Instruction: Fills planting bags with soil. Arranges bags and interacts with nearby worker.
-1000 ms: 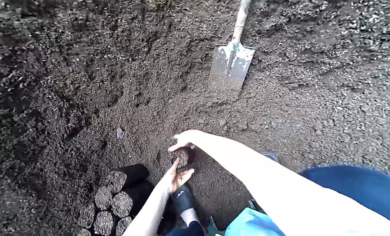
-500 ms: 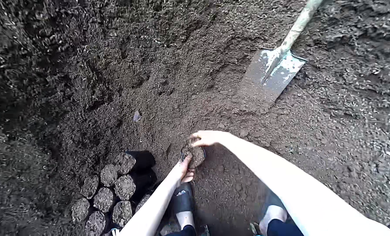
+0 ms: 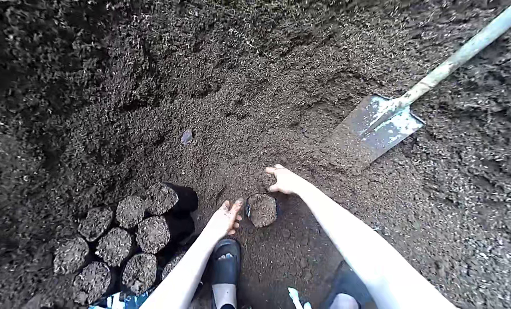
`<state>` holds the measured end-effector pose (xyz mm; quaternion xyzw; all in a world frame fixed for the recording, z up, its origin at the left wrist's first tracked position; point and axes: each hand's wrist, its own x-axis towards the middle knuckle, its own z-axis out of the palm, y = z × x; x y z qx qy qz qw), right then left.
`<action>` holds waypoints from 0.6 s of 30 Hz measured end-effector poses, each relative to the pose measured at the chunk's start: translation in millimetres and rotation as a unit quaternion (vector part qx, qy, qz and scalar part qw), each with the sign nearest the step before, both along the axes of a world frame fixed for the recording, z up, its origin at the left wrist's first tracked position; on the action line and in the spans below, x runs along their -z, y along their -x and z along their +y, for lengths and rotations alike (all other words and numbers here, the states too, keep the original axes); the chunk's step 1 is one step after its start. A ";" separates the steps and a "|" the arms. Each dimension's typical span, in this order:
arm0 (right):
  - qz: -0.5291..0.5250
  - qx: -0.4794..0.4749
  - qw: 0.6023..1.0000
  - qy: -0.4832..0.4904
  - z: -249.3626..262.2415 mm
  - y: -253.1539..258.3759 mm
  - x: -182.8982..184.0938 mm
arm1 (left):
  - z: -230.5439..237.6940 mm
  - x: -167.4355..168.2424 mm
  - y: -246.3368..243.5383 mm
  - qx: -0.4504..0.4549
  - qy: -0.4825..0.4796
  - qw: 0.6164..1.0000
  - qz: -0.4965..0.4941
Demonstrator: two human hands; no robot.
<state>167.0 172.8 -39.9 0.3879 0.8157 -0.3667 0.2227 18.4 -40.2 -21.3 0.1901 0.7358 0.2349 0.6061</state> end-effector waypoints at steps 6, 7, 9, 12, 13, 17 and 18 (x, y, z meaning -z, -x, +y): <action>-0.044 -0.111 0.991 -0.058 -92.9 11.9 -90.5 | 7.2 -14.2 -20.9 0.204 0.004 0.962 0.180; -0.061 -0.116 0.989 -0.075 -103.2 13.4 -88.6 | 7.5 -17.0 -22.2 0.205 0.002 0.960 0.188; -0.053 -0.101 0.988 -0.104 -116.8 12.2 -80.0 | 6.1 -18.5 -24.2 0.204 -0.003 0.960 0.193; 0.015 -0.085 0.986 -0.144 -126.5 5.5 -63.3 | 2.7 -15.9 -23.3 0.195 -0.021 0.962 0.190; 0.028 -0.086 0.986 -0.143 -126.7 2.5 -58.5 | 1.8 -15.3 -23.9 0.191 -0.027 0.963 0.186; 0.088 -0.055 0.987 -0.124 -118.1 -17.1 -56.4 | 4.0 -9.4 -21.5 0.170 -0.032 0.969 0.177; 0.108 -0.042 0.983 -0.143 -120.6 -21.8 -51.4 | 5.9 -7.7 -19.0 0.174 -0.028 0.968 0.178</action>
